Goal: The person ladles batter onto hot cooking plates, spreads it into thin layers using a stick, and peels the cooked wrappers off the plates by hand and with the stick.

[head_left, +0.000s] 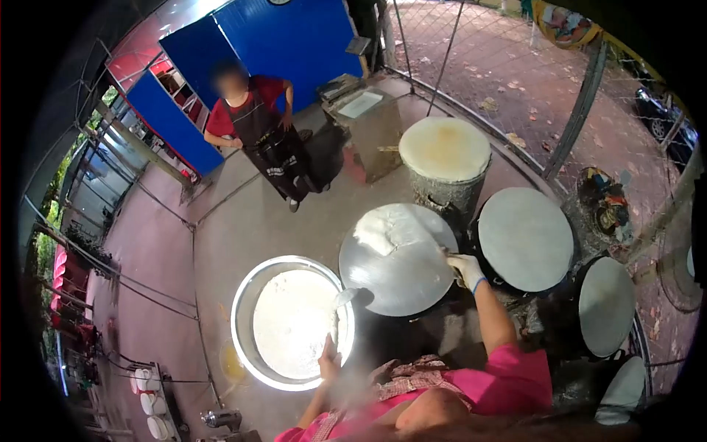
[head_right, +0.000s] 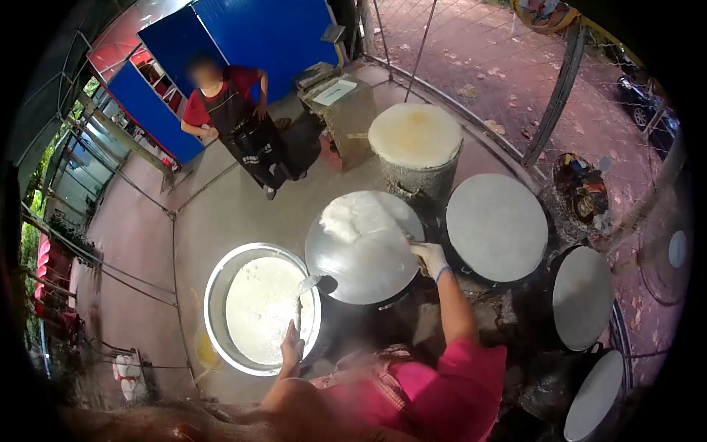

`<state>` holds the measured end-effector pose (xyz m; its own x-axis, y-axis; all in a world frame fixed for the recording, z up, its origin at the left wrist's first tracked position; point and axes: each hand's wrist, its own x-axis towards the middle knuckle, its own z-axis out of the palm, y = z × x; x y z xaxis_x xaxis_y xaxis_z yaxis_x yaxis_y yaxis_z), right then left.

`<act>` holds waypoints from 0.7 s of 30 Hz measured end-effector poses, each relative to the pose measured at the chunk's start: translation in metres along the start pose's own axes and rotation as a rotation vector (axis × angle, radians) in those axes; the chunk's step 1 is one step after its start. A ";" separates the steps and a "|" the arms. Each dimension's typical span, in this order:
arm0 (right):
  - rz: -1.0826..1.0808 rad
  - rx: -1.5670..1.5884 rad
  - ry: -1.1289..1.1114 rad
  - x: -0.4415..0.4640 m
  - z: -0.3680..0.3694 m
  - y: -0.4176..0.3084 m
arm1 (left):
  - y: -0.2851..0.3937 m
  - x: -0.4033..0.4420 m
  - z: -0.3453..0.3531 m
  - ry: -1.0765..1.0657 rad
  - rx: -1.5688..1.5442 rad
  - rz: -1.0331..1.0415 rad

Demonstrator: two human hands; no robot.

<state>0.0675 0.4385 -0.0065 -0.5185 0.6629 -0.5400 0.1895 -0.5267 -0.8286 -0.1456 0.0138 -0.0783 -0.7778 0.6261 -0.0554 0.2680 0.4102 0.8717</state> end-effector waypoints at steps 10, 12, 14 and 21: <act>0.018 -0.015 -0.233 0.033 -0.016 -0.007 | -0.064 -0.078 -0.025 0.041 0.060 -0.513; -0.007 -0.088 -0.143 0.044 0.004 -0.015 | -0.035 -0.093 -0.020 0.112 -0.122 -0.508; 0.029 -0.222 -0.267 0.067 0.018 0.010 | 0.005 -0.103 -0.023 0.132 -0.220 -0.598; 0.214 -0.324 -0.374 0.028 -0.020 -0.022 | -0.048 -0.136 -0.004 0.256 -0.289 -0.346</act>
<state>0.0652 0.4793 -0.0069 -0.6902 0.2929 -0.6617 0.5407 -0.3989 -0.7406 -0.0543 -0.0935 -0.1105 -0.9171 0.2891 -0.2744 -0.1688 0.3418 0.9245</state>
